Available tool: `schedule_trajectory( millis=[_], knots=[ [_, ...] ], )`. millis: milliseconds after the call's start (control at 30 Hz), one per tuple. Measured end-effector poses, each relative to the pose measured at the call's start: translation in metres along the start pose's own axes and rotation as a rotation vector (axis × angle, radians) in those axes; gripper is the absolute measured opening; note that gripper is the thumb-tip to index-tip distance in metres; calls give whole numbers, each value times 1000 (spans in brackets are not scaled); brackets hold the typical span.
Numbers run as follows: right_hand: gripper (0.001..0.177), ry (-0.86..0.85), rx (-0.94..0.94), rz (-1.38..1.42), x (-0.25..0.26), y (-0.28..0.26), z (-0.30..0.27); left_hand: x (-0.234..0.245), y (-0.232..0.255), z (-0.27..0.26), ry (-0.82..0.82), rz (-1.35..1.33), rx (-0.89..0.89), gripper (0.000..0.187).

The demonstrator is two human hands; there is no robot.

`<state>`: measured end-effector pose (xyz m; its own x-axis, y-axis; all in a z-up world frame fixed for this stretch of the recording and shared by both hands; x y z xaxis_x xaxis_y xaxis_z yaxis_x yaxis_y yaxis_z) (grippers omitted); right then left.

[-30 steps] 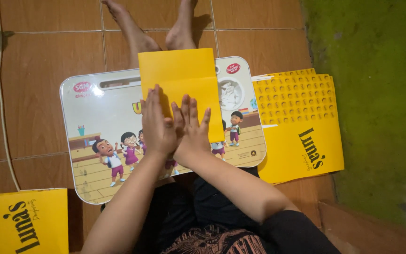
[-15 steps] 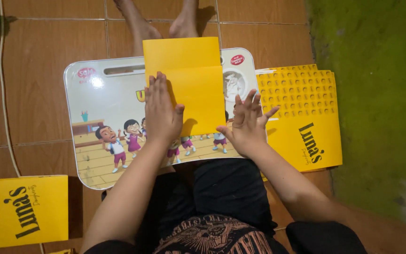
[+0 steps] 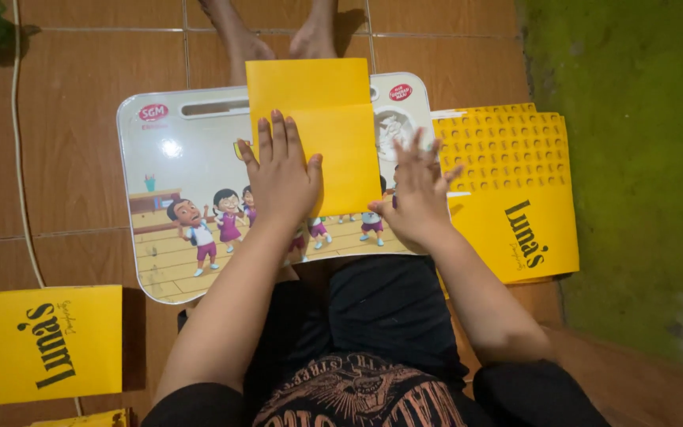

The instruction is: The person folds yellow cardboard box templates into their final shape and stacks them.

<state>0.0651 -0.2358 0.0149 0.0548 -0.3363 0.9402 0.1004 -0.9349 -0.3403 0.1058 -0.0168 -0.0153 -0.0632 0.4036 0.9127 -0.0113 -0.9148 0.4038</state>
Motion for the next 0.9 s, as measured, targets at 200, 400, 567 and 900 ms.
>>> schedule_trajectory(
  millis=[200,400,567,900],
  knots=[
    [77,53,503,292,-48,-61,43,-16,-13,15,244,228,-160,72],
    [100,22,401,77,-38,-116,62,10,-10,9,42,1,-58,64],
    [84,91,235,112,-36,-73,83,9,-11,8,28,-21,-9,68],
    [80,167,152,31,-42,-30,84,18,-11,14,77,-117,18,84]
  ],
)
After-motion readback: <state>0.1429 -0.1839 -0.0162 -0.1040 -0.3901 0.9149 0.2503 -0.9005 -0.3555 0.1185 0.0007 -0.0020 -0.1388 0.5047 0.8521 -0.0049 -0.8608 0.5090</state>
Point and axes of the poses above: each hand's wrist, its own z-axis towards the middle knuckle, its own x-axis out of the back of the hand, y = z × x, the point moved 4 cm from there along z, towards the middle knuckle, and after that the axes turned 4 degrees about y, right-handed, at the moved point
